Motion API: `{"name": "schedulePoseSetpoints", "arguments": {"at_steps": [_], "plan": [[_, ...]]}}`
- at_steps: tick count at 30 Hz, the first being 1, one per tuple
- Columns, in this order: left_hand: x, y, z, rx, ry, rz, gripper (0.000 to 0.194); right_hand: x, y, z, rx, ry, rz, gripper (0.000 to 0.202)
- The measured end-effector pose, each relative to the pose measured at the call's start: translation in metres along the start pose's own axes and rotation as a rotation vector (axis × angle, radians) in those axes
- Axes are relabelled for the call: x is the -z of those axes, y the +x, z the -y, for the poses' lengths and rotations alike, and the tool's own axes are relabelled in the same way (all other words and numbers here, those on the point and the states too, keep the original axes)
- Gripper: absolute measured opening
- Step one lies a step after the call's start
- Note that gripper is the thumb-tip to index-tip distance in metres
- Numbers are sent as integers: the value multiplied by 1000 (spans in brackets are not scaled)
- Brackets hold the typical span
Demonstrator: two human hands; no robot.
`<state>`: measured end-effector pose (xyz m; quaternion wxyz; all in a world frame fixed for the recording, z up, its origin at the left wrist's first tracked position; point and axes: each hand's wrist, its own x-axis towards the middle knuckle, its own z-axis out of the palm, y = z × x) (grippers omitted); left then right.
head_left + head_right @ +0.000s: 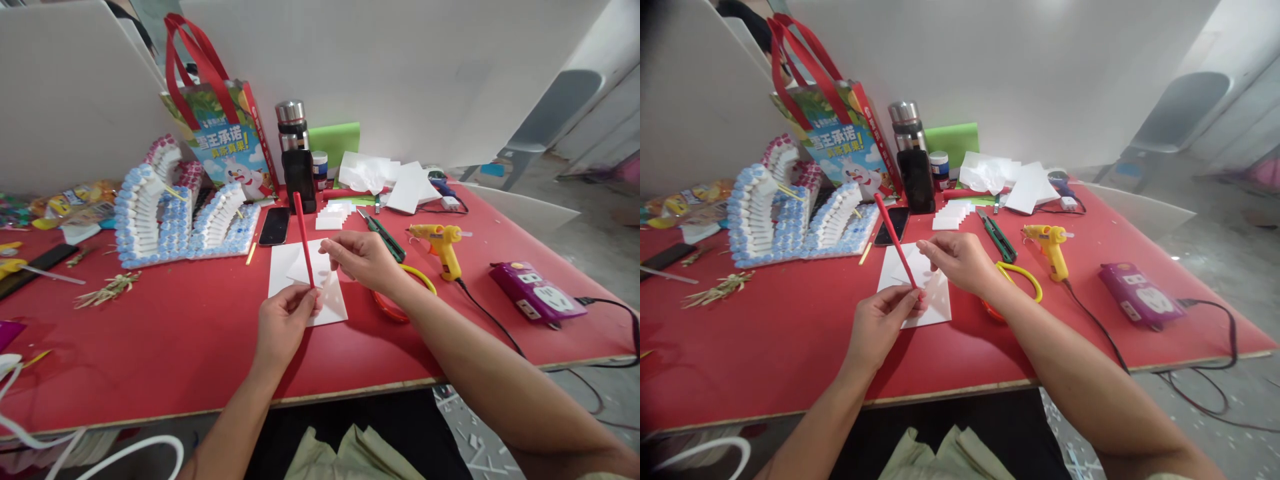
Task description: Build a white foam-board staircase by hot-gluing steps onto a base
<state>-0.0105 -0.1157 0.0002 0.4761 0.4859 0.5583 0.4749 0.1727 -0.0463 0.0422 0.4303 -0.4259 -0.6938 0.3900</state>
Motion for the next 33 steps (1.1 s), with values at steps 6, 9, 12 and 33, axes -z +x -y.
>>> {"name": "schedulePoseSetpoints", "arguments": {"at_steps": [6, 9, 12, 33], "plan": [[8, -14, -14, 25, -65, -16, 26, -2, -3, 2, 15, 101, 53, 40], [15, -16, -30, 67, -189, 1, 22, -2, -5, 8, 79, 140, 46, 32], [18, -11, -43, 79, -311, 22, 17, -1, -8, 17, 208, 146, 75, 20], [-15, -6, -49, 165, -740, -21, 10, -26, -17, 26, 320, 243, 9, 14]]}}
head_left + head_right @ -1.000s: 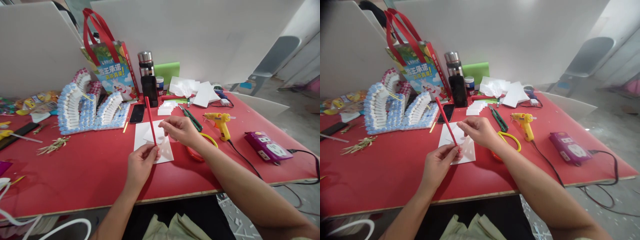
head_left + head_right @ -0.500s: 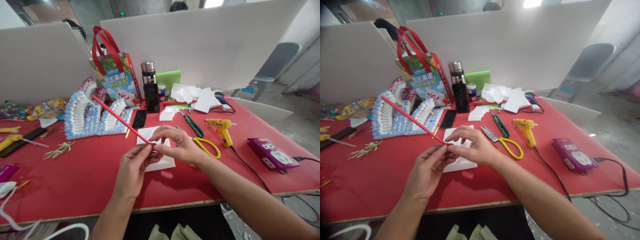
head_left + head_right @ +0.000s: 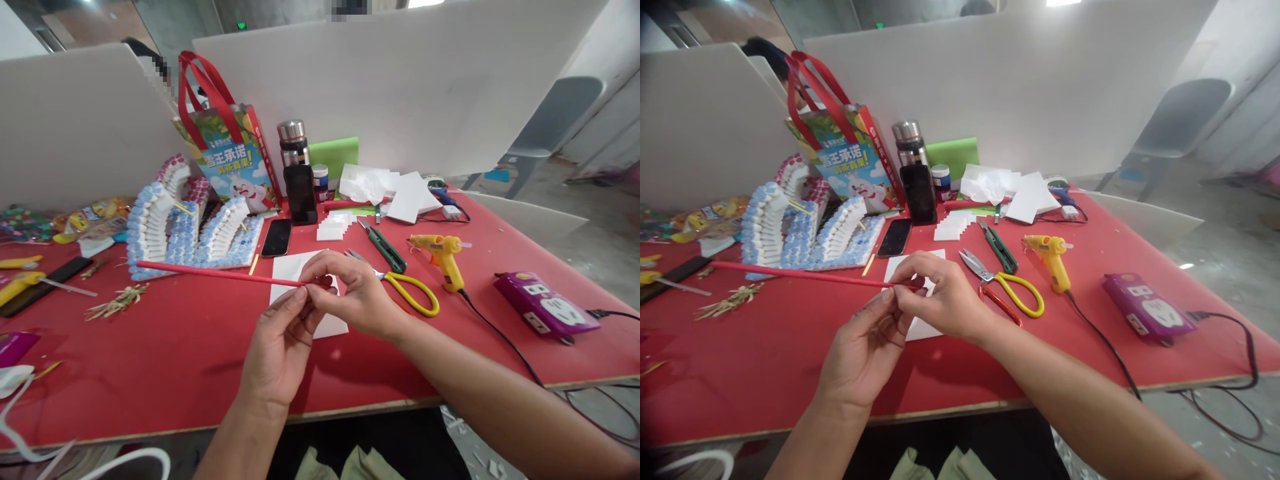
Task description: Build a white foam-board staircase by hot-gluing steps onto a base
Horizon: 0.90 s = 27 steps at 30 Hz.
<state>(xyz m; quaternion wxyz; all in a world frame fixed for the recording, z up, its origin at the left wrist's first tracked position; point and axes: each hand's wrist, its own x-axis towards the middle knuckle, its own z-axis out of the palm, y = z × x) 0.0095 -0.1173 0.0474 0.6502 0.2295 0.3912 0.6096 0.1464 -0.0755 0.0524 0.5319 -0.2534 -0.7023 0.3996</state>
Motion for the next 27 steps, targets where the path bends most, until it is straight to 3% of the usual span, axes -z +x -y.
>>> {"name": "schedulePoseSetpoints", "arguments": {"at_steps": [4, 6, 7, 9, 11, 12, 14, 16, 19, 27], "plan": [[-2, -13, -2, 7, 145, 1, 15, 3, 0, 2, -84, -34, -43, 12], [-2, -25, -9, 1, 400, 65, 22, 9, 2, 3, -135, -69, -78, 9], [-3, -31, -14, -66, 572, 118, 24, 13, 3, 3, -147, -96, -95, 8], [-7, -35, -28, -492, 927, 152, 14, 22, 6, 2, -141, -166, -110, 7], [-12, -25, -43, -957, 1246, 235, 20, 27, 8, -2, -107, -235, -100, 7], [-15, -16, -49, -1118, 1405, 283, 25, 29, 9, -4, -92, -261, -95, 7], [-21, 8, -56, -1260, 1714, 400, 27, 30, 10, -8, -79, -296, -98, 7], [-25, 31, -58, -1248, 1924, 521, 26, 32, 11, -12, -100, -325, -108, 7], [-28, 53, -53, -1218, 2075, 549, 27, 36, 12, -17, -141, -363, -127, 7], [-23, 70, -39, -1217, 2013, 596, 24, 45, 15, -18, -158, -467, -145, 5]]}}
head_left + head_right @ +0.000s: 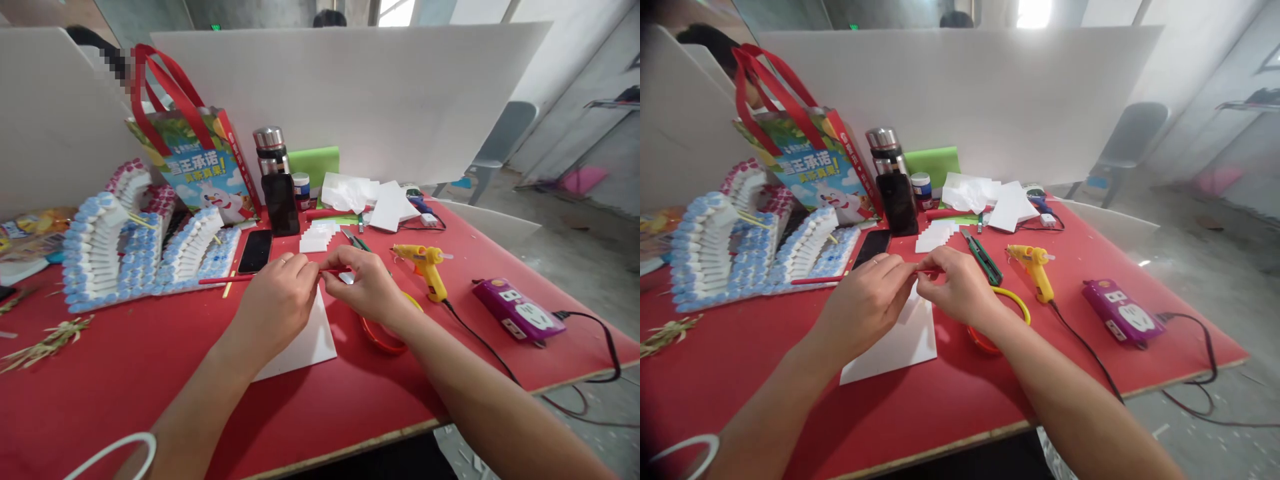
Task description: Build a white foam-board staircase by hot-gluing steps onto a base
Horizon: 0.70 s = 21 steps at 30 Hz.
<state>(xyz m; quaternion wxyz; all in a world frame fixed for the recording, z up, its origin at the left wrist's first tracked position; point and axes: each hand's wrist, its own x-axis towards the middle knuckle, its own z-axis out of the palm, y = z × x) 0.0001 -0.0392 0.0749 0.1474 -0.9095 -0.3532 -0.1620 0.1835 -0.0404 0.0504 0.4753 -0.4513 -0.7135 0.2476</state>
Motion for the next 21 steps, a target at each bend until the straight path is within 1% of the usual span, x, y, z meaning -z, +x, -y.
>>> {"name": "schedulePoseSetpoints", "arguments": {"at_steps": [4, 7, 10, 12, 14, 15, 16, 18, 20, 21], "plan": [[-8, -2, 3, -1, -73, -8, 28, -2, -1, 0, 33, -73, 22, 6], [-10, -4, 5, -14, -102, -15, 29, -6, -2, -2, 59, -119, 39, 6], [-11, -7, 7, -10, -114, -58, 28, -7, -1, -1, 62, -111, 49, 6], [-11, -9, 9, -5, -133, -97, 25, -2, 0, 5, 51, -74, 66, 3], [-12, -13, 13, -2, -151, -144, 20, 10, -2, 13, 20, -93, 89, 17], [-13, -15, 15, 2, -160, -172, 18, 18, -5, 16, -8, -154, 100, 25], [-13, -16, 18, 9, -169, -200, 16, 27, -10, 19, -47, -256, 110, 30], [-14, -19, 22, 27, -191, -247, 14, 44, -24, 18, -142, -535, 176, 26], [-15, -21, 25, 38, -205, -267, 13, 55, -42, 12, -215, -758, 312, 26], [-15, -22, 26, 37, -206, -273, 13, 58, -50, 7, -229, -829, 384, 26]]}}
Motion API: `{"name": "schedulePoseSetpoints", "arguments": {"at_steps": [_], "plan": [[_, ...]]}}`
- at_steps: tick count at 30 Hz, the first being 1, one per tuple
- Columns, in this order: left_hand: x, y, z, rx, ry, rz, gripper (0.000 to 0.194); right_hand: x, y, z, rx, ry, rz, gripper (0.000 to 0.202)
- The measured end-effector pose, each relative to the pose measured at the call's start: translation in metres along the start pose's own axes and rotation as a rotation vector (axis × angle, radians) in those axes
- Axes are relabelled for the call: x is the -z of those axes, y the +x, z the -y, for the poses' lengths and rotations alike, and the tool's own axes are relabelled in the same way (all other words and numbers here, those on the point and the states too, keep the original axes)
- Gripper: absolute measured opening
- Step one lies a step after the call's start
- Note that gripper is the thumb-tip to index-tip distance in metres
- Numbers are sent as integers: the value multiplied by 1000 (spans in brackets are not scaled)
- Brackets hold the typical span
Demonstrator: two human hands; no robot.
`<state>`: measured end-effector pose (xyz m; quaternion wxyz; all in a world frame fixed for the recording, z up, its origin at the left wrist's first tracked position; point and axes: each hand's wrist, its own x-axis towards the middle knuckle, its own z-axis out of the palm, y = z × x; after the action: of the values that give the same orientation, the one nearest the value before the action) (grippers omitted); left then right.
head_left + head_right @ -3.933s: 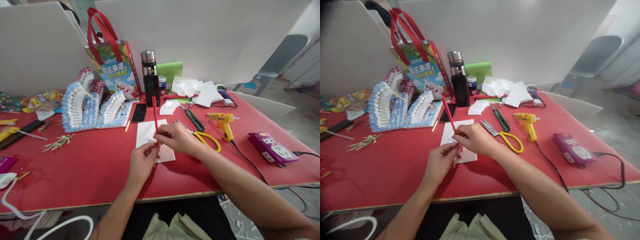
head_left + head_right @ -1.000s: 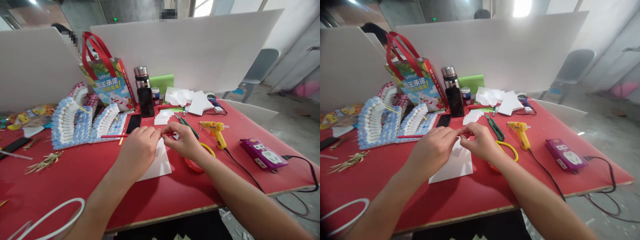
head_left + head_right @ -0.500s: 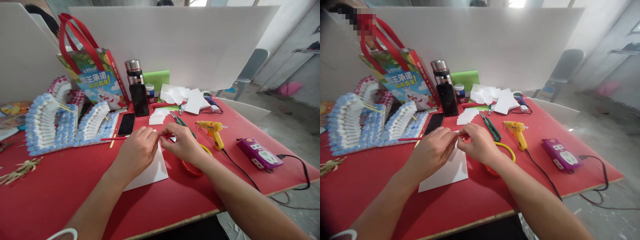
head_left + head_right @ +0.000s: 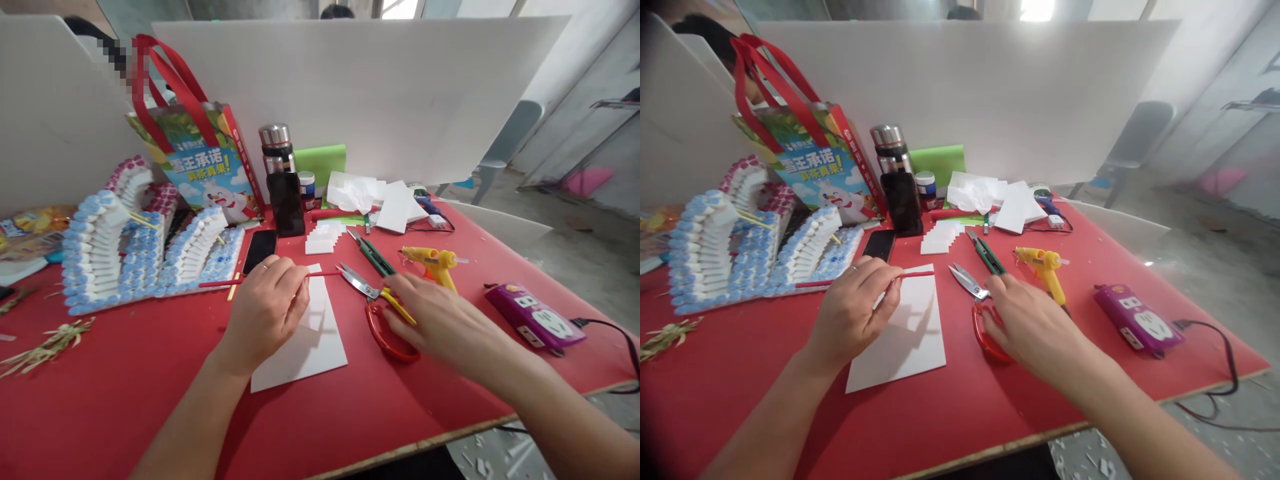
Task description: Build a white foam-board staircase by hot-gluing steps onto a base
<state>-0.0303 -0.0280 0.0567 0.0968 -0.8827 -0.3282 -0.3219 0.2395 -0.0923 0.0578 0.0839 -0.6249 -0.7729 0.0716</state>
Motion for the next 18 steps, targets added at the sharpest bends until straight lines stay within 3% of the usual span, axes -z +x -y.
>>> {"name": "schedulePoseSetpoints", "arguments": {"at_steps": [3, 7, 9, 12, 15, 18], "plan": [[-1, 0, 0, -11, -2, -22, 13, -17, -10, -5, 21, -187, 144, 31], [0, 2, -5, 77, -123, -21, 15, -26, -4, 6, -37, -298, 214, 52], [3, 3, -7, 177, -239, 47, 17, -26, 3, 8, -82, -253, 236, 55], [8, 2, -7, 319, -386, 130, 20, -25, 8, 4, -128, -173, 246, 43], [12, 1, -5, 429, -493, 159, 23, -25, 4, -6, -133, -62, 218, 31], [14, 1, -3, 508, -545, 178, 26, -26, -2, -16, -120, 116, 161, 35]]}}
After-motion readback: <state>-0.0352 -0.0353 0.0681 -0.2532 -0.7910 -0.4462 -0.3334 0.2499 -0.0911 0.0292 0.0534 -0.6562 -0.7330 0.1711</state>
